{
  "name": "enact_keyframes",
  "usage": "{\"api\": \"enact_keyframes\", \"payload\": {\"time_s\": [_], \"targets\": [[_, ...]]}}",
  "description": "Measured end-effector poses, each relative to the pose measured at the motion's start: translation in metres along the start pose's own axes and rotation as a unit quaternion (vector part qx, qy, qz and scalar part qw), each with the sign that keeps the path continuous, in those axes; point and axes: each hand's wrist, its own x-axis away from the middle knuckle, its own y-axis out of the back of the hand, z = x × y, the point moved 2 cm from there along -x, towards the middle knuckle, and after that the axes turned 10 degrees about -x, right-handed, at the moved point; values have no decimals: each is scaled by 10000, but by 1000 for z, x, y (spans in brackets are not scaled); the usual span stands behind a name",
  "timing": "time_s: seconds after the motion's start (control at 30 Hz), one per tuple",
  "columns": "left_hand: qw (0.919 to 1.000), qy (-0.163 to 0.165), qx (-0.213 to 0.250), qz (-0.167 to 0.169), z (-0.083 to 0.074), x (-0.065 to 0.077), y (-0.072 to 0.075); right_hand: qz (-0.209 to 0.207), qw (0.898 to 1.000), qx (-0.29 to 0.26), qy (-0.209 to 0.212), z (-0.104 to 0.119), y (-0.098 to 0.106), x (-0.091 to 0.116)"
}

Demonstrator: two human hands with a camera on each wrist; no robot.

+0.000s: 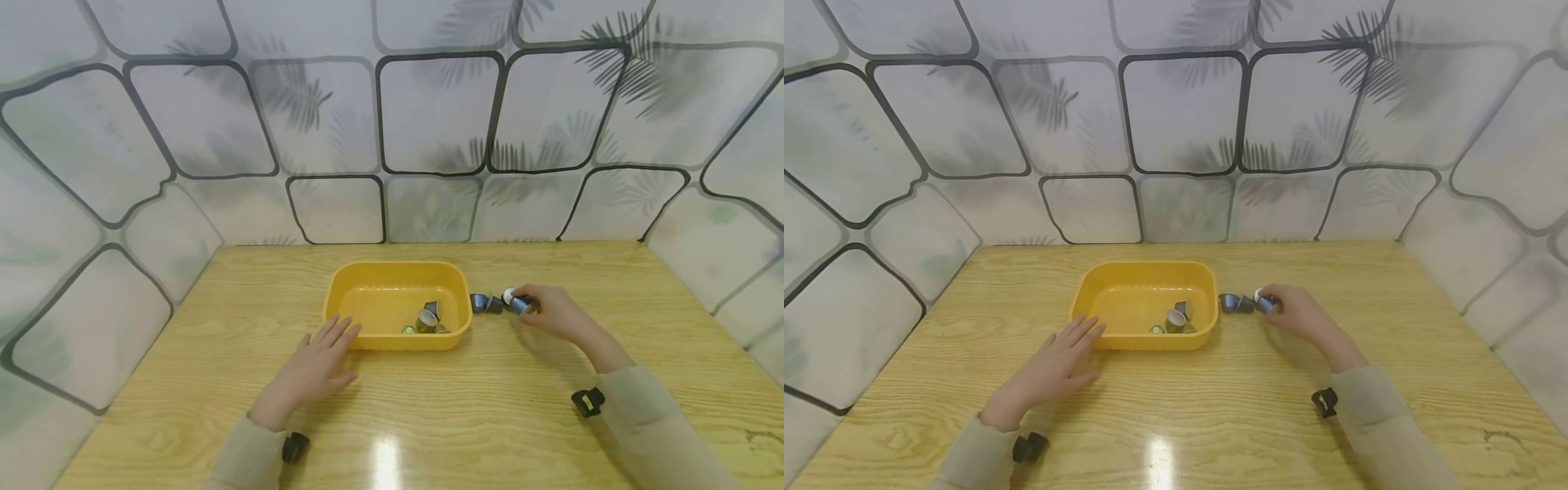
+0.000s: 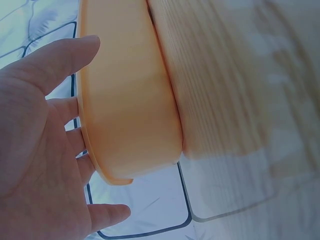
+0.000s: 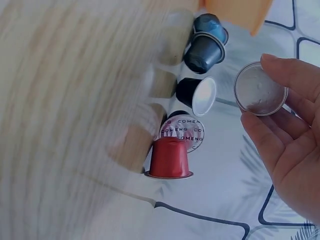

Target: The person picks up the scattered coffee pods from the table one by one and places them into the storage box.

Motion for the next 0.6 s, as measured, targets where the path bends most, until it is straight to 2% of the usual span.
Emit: {"api": "enact_keyframes", "payload": {"time_s": [0.37,0.6], "targets": [[10000,-4,-39,20,0,1,1,-365,9986,-390,-10,6,-1,1],[10000,9,-55,4,0,0,-1,-568,9969,-529,120,11,-9,-9]]}}
